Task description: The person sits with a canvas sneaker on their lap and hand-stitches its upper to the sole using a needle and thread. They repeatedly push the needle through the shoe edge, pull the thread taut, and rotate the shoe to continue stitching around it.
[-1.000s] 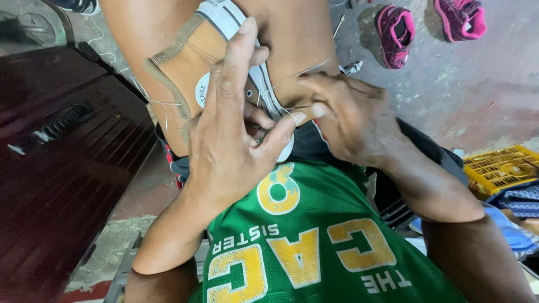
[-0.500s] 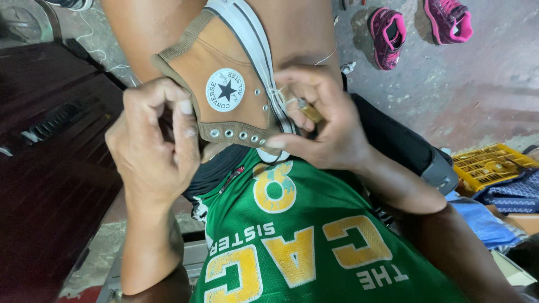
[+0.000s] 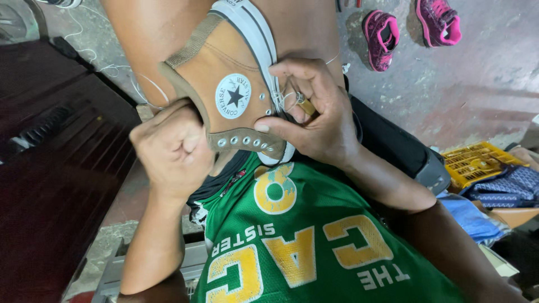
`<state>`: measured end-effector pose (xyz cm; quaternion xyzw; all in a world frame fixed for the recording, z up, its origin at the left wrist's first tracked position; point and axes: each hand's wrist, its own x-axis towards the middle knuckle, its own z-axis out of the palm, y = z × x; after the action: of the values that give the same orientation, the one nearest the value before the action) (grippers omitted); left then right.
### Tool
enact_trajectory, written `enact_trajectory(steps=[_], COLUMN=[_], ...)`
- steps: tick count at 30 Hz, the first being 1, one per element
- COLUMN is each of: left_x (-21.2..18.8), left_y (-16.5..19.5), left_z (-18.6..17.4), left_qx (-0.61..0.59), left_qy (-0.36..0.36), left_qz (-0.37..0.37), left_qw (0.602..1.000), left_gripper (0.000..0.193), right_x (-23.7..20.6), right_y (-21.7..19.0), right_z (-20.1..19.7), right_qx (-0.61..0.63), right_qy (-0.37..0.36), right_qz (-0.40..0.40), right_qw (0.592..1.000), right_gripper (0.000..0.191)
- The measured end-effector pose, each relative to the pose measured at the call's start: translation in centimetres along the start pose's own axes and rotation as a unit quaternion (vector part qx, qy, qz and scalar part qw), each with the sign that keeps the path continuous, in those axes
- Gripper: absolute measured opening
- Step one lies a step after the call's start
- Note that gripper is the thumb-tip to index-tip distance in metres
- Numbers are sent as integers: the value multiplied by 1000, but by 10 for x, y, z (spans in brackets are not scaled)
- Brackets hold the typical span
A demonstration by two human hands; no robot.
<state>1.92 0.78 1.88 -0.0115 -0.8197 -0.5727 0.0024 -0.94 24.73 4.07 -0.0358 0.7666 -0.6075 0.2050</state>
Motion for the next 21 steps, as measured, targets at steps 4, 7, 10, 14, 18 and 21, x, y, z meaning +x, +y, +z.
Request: enact_trajectory(steps=[4,7,10,14,18,21], left_x=[-2,0,6,0,-13,-16], left_y=[-9,-6,-2,-4,-14,-13], left_z=[-18,-43,-54,-52,-51,-51], left_qx=[22,26,92,139,116,-142], left_qy=[124,104,-9,-4,12,47], left_qz=[-16,11,5,51,34,-42], left_qw=[992,994,996,989,993,988], left_gripper=[40,15,38,27,16,9], right_x=[2,4,4,3,4,5], right_y=[5,8,8,8,10,9], right_z=[-3,-2,2,7,9,10], right_qx=[-30,-16,0,17,9,-2], right_qy=[6,13,22,25,42,49], right_qz=[-45,-51,-52,-36,-26,-14], right_qw=[999,998,998,999,999,999], right_gripper=[67,67,66,66,68,68])
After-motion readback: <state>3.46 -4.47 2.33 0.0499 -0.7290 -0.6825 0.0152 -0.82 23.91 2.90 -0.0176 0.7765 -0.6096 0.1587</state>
